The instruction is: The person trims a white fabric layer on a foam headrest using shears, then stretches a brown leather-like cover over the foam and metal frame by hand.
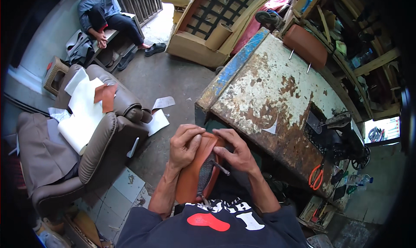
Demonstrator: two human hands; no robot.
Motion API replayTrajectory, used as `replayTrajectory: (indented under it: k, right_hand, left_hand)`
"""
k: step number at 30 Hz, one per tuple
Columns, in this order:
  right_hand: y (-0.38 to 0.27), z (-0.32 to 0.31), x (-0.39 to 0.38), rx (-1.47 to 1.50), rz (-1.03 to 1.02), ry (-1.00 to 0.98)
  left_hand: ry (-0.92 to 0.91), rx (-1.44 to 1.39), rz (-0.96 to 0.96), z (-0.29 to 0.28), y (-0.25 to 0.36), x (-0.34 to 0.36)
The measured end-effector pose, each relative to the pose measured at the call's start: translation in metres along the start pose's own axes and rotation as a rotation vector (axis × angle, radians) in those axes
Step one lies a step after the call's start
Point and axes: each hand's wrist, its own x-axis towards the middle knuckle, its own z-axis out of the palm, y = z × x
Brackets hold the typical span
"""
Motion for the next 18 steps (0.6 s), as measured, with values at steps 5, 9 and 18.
replayTrajectory:
  k: [5,9,18]
  right_hand:
    - [-0.014,0.020,-0.012,0.074,0.043,0.145]
    - [-0.074,0.012,-0.031,-0.330,-0.131,0.227]
    - [-0.102,0.026,-0.065,-0.531,-0.123,0.532]
  left_hand:
    - [-0.041,0.013,-0.012,0.001,0.009,-0.001]
    - [0.030,-0.189,0.228,-0.008,0.034,0.010]
    - [0.112,-0.453,0.130,0.027,0.044,-0.001]
